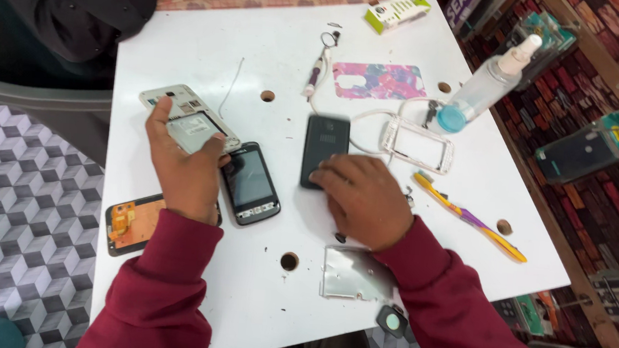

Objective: The person assembles a disassembled mobile phone by placing the motherboard into the chassis, attaching the screen, and snapping the back cover into place. The person then briefly handles a second phone's back cover and uses a toothbrush to clean its interior.

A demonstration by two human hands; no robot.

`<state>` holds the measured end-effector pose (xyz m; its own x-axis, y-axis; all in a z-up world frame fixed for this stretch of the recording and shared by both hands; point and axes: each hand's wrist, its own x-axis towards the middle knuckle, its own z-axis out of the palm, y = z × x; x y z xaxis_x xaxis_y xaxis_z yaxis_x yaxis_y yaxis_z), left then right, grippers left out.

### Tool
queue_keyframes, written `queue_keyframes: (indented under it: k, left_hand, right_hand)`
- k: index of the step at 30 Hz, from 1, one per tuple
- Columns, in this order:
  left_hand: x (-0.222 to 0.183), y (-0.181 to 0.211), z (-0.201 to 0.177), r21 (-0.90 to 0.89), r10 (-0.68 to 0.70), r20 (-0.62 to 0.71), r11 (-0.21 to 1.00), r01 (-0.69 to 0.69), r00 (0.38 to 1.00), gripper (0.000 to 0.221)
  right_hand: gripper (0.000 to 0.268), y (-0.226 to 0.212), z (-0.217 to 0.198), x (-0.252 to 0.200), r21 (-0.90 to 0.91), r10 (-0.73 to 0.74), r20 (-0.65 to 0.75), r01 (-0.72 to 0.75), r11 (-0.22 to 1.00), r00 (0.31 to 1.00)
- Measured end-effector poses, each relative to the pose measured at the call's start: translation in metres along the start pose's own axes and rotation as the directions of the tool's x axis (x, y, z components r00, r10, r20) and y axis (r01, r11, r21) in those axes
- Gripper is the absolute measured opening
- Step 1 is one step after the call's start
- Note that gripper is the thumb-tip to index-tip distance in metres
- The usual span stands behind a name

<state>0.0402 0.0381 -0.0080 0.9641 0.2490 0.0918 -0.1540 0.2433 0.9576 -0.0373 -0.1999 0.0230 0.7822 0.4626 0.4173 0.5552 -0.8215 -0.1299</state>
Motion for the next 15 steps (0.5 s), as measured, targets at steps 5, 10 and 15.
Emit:
queue_keyframes:
  k: [5, 10, 15]
  left_hand:
    - [0.0, -0.004, -0.001, 0.018, 0.185, 0.032, 0.982, -0.185, 0.982, 0.082]
    - [-0.006, 0.003, 0.002, 0.023, 0.109, -0.003, 0.994, -0.109, 0.994, 0.094]
    - [-0.003, 0.002, 0.002, 0.28, 0.317, 0.07, 0.904, -0.324, 0.946, 0.04]
  right_hand:
    - [0.025, 0.021, -0.016, -0.01, 0.059, 0.134, -0.389, -0.12, 0.991, 0.912]
    - [0.02, 0.021, -0.032, -0.012, 0.228, 0.264, -0.515, -0.166, 0.959, 0.816]
    - [0.016, 0.014, -0.049, -0.016, 0.188, 0.183, -0.261, -0.136, 0.973, 0.948]
